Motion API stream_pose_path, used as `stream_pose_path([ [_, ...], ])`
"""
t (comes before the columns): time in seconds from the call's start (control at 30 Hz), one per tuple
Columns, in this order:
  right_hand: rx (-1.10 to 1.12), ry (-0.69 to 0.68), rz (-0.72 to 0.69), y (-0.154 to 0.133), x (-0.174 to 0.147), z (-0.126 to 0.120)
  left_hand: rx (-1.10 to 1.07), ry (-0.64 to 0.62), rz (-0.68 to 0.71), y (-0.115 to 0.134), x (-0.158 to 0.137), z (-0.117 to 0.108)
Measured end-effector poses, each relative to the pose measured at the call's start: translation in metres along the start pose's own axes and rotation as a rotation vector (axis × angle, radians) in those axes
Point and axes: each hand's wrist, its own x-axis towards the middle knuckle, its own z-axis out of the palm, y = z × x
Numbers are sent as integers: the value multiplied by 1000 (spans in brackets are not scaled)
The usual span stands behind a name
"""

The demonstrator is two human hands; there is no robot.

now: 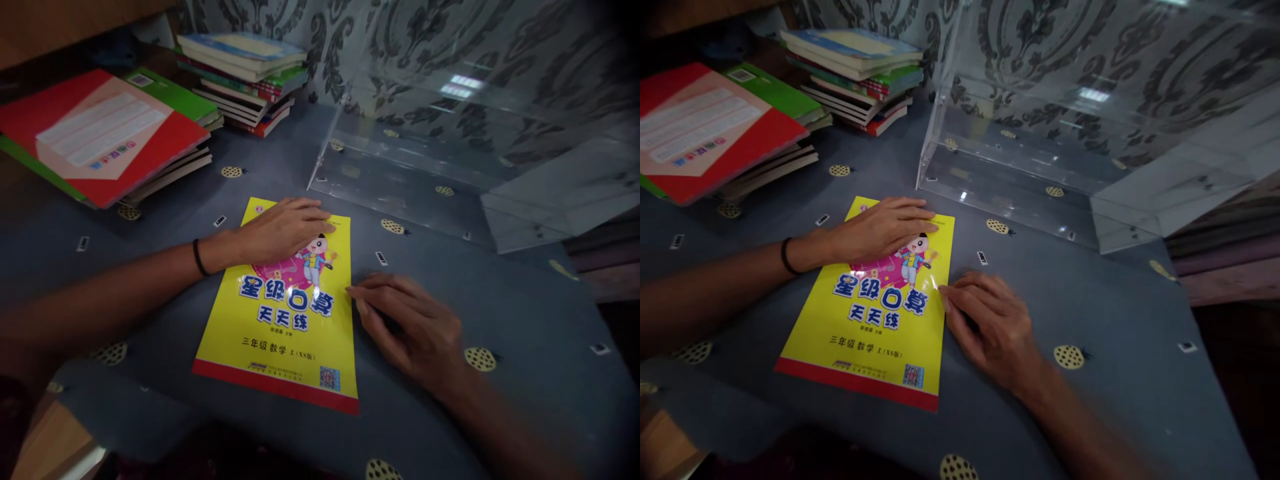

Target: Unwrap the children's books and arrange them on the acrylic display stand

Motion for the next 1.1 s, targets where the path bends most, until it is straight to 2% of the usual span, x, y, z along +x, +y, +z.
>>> stream_pose_path([
  [0.3, 32, -5, -51, -19, 0, 6, 48, 78, 37, 2, -2, 0],
  [0.5, -45, 77, -92, -25, 0, 8, 113, 75, 26, 3, -2, -1],
  [0.67, 1, 53, -63, -29, -2, 11, 123, 71, 6, 4, -4, -2],
  [0.83, -11, 89, -78, -33, -3, 9, 112, 67, 3, 6, -4, -4],
  [1.1, 56, 34, -76, -36, -3, 12, 116, 53, -19, 7, -5, -5],
])
